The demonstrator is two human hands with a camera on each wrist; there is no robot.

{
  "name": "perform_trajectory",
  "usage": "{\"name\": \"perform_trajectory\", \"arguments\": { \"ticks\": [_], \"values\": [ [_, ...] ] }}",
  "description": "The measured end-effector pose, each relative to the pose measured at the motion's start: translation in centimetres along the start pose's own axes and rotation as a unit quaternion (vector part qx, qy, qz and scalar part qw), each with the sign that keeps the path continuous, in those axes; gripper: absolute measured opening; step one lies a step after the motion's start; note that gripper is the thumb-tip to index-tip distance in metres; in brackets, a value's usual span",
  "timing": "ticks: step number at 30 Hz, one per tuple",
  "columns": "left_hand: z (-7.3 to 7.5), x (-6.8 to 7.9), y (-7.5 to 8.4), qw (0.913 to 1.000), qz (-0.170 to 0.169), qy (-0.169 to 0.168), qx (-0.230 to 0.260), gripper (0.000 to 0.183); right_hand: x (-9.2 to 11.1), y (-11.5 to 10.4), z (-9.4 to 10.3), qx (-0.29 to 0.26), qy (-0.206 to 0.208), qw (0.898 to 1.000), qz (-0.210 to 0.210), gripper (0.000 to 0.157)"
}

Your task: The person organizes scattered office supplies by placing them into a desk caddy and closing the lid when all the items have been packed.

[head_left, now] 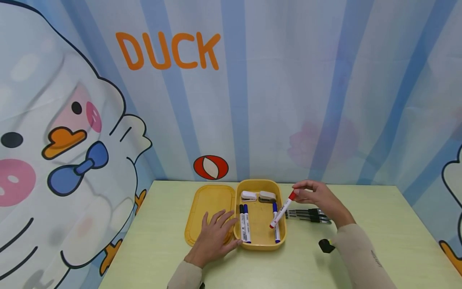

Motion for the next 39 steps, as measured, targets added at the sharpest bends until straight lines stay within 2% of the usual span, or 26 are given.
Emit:
{"name": "perform_trajectory", "arguments": {
  "ticks": [20,31,39],
  "values": [
    [-0.1,0.0,0.0,1.0,0.002,-0.004,0.004,0.062,-0.7,-0.5,-0.9,0.01,-0.007,1.0,0.002,0.042],
    [-0.2,0.1,0.0,1.0,0.001,-0.002,0.005,0.063,-1.1,-0.5,-1.3,0.022,-0.01,1.0,-0.006,0.044],
    [-0.2,0.1,-0.1,1.0,0.0,0.0,-0.002,0.063,-1.6,-0.3,-1.5,0.031,-0.021,0.999,-0.004,0.052]
  ]
}}
Point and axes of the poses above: each hand's wrist, its own x-axis away from the middle knuckle, its own z-axis out of the back of the hand, y = z × x, the point moved 5 cm from there along -x, towards the middle knuckle, and after that the axes turned 6 degrees about -y, right-handed, at the moved point
